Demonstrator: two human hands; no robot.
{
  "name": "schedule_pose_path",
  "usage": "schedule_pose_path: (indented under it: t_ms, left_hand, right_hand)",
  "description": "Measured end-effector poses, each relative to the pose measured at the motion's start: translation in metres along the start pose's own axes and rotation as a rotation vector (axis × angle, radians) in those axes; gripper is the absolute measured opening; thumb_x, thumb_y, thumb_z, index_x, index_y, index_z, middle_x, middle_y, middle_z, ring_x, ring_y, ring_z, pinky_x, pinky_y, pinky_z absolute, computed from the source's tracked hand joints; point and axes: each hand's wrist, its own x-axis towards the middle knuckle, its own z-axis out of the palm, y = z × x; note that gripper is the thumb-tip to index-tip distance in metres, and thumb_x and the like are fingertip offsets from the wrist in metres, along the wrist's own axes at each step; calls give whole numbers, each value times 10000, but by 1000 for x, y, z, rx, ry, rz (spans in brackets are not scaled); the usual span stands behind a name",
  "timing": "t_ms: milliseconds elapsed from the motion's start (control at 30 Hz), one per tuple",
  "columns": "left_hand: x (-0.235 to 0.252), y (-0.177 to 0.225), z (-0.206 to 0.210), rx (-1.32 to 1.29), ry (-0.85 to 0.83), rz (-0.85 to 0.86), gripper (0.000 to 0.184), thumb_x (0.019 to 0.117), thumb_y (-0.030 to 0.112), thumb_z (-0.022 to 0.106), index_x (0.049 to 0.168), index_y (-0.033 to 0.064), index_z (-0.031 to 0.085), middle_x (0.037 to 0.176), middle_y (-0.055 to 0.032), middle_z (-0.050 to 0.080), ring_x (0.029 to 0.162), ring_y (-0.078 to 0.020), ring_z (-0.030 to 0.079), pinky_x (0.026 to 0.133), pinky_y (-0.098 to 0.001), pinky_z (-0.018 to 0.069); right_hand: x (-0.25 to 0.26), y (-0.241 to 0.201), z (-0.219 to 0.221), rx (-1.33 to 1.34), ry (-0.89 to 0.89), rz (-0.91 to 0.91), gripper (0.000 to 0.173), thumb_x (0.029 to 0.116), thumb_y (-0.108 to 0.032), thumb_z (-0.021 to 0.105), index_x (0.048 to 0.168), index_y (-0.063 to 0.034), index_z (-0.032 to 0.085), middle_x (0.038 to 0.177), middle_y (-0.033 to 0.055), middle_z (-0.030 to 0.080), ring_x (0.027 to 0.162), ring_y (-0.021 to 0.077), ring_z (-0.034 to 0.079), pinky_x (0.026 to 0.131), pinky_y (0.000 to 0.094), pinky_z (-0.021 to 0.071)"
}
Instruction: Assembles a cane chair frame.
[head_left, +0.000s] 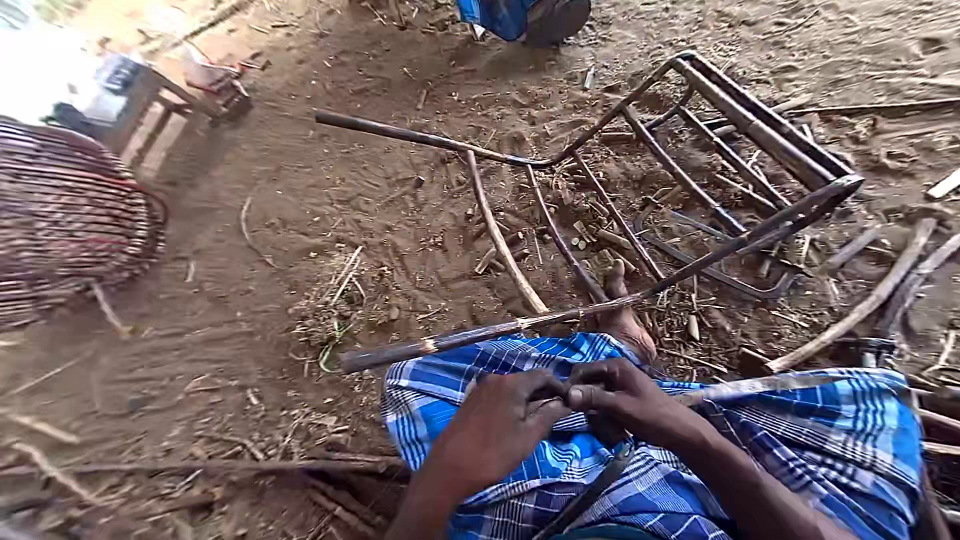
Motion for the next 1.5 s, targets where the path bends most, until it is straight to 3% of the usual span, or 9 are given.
schedule_pose_path:
  t_ms: [133, 400, 533, 700, 833, 900, 1000, 1267, 1500]
  left_hand:
    - [-24, -52, -39, -33, 24, -70, 197, 962, 389, 696, 1047, 215, 734, 802, 41, 702, 673, -109, 665, 644, -342, 596]
    - [-37, -85, -24, -505, 418, -136, 101, 939, 177, 714, 978, 94, 757, 749, -70, 679, 521, -101, 509, 462, -206, 394]
    - [-48, -84, -14, -505, 556, -197, 94, 930, 120, 723, 993, 58, 754, 769, -94, 692, 536, -144, 577, 476, -238, 483]
    - [-56, -77, -7, -785, 772, -221, 124, 958, -29, 634, 1051, -29, 715, 887, -141, 721, 723, -195, 702, 712, -320, 627]
    - [-70, -70, -18, -1010, 946, -170, 138, 957, -43, 622, 1021, -28, 744, 993, -152, 745, 815, -195, 724, 793, -337, 628]
    - [-75, -69, -22, -876, 992, -125, 133, 949, -34, 640, 1013, -6, 754, 1025, -140, 742, 836, -194, 717, 792, -331, 622]
    - [-86, -72, -34, -504, 1016, -40, 161, 940, 11, 644, 1037, 72, 757, 1070, -74, 728, 887, -179, 686, 781, -320, 596]
    - [-86, -69, -50, -667, 1006, 80, 135, 907, 62, 684, 1019, 115, 738, 951, -27, 692, 816, -114, 658, 785, -275, 592]
    - [-76, -65, -39, -282, 1151, 15, 287, 864, -32, 672, 1123, 87, 640, 1070, -22, 664, 901, -138, 674, 799, -280, 611]
  right_hand:
    - [23, 3, -31, -98, -111, -43, 156, 906, -213, 760, 993, -83, 751, 812, -10, 681, 629, 58, 575, 556, 234, 498]
    - [29, 11, -78, -446, -118, 17, 132, 903, -129, 774, 1034, -133, 759, 933, -16, 735, 739, 92, 672, 664, 297, 584]
    - [34, 16, -74, -819, 89, 45, 196, 912, -87, 639, 1042, -176, 756, 1029, 12, 692, 811, 146, 666, 716, 419, 577]
    - [36, 21, -67, -741, 175, 144, 182, 947, -68, 616, 1054, -142, 743, 1036, 65, 713, 863, 240, 682, 740, 537, 559]
    - [31, 14, -79, -335, 9, 199, 223, 860, -338, 750, 998, -164, 768, 783, -2, 687, 595, 108, 582, 532, 309, 499]
    - [27, 15, -86, -124, -21, 273, 324, 787, -473, 788, 946, -192, 765, 618, -37, 569, 451, 24, 432, 417, 189, 360]
    - [23, 6, -100, -107, -38, 312, 240, 794, -395, 799, 905, -187, 751, 585, -17, 537, 424, 25, 384, 393, 177, 299]
    - [22, -2, -133, -271, 137, 209, 79, 868, -121, 762, 942, -102, 740, 725, 43, 662, 489, 97, 466, 431, 235, 364]
    - [27, 22, -142, -419, 270, 141, 108, 881, -73, 791, 968, -121, 752, 843, 40, 724, 578, 156, 572, 519, 333, 484]
